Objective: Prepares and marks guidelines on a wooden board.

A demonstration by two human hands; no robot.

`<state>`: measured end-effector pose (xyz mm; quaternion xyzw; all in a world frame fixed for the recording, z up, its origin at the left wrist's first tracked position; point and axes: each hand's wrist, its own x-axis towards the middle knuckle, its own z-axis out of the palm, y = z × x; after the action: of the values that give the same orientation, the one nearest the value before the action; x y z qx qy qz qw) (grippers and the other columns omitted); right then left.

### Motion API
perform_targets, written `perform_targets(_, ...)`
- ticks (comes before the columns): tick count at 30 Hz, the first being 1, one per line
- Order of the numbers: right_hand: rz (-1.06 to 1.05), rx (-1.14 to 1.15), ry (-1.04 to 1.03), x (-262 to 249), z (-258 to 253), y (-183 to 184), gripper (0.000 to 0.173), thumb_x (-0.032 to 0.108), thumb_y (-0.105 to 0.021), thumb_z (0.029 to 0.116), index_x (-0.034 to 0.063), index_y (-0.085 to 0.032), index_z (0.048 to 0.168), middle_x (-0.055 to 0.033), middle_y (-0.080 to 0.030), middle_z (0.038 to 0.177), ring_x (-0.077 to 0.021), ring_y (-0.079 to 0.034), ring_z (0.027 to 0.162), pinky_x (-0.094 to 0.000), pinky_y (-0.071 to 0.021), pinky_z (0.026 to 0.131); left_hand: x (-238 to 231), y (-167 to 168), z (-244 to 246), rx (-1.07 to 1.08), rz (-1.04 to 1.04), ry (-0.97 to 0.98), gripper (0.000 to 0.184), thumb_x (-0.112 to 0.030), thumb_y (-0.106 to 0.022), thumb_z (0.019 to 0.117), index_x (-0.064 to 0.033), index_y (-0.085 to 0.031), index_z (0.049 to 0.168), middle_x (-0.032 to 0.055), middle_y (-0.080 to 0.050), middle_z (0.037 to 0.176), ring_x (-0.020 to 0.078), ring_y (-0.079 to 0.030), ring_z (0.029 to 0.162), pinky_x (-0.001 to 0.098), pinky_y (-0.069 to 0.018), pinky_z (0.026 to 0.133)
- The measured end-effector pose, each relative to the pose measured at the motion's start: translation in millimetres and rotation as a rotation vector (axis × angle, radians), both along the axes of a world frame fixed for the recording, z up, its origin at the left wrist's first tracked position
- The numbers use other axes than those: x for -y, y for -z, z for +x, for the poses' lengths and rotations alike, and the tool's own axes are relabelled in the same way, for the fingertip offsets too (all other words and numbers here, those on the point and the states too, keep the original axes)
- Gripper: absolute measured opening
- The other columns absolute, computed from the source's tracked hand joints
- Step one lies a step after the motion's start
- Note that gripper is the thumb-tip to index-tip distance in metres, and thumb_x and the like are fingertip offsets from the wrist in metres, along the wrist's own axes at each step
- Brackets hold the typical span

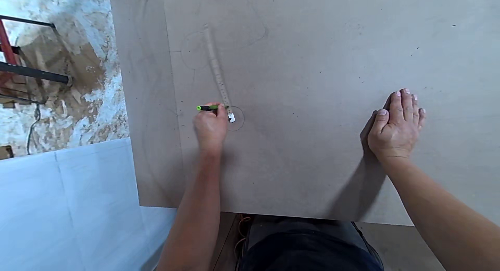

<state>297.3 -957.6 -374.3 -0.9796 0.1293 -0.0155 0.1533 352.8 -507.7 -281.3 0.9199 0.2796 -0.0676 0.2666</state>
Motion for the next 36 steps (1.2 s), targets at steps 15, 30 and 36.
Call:
perform_targets(15, -0.013, 0.000, 0.006, -0.4, 0.5, 0.2, 0.063, 0.046, -0.019, 0.1078, 0.0185, -0.035, 0.162, -0.0006, -0.028, 0.171, -0.0204, -0.020, 0.159, -0.0519, -0.0125, 0.129, -1.3, 0.5, -61.7, 0.050, 0.043, -0.058, 0.021, -0.023, -0.060, 0.1037, -0.0074, -0.073, 0.106, 0.0087, -0.075, 0.085, 0.0202, -0.074, 0.073, 0.0479, -0.0616, 0.073)
perform_targets(30, -0.003, 0.014, 0.014, -0.3, 0.2, 1.8, 0.062, 0.045, -0.018, 0.1081, 0.0192, -0.036, 0.162, 0.0006, -0.028, 0.170, -0.0192, -0.021, 0.159, -0.0504, -0.0128, 0.129, 6.6, 8.1, -10.2, 0.072, -0.126, 0.182, 0.021, -0.027, -0.061, 0.1035, -0.0124, -0.075, 0.111, 0.0034, -0.077, 0.091, 0.0136, -0.074, 0.080, 0.0414, -0.0624, 0.079)
perform_targets(36, 0.028, 0.051, -0.001, -0.5, -0.2, -0.7, 0.064, 0.048, -0.015, 0.1091, 0.0184, -0.037, 0.161, -0.0023, -0.031, 0.170, -0.0210, -0.022, 0.158, -0.0520, -0.0134, 0.129, 7.8, 3.7, -53.0, 0.086, -0.046, 0.323, 0.023, -0.029, -0.058, 0.1024, -0.0142, -0.076, 0.105, 0.0017, -0.075, 0.083, 0.0116, -0.071, 0.072, 0.0395, -0.0606, 0.069)
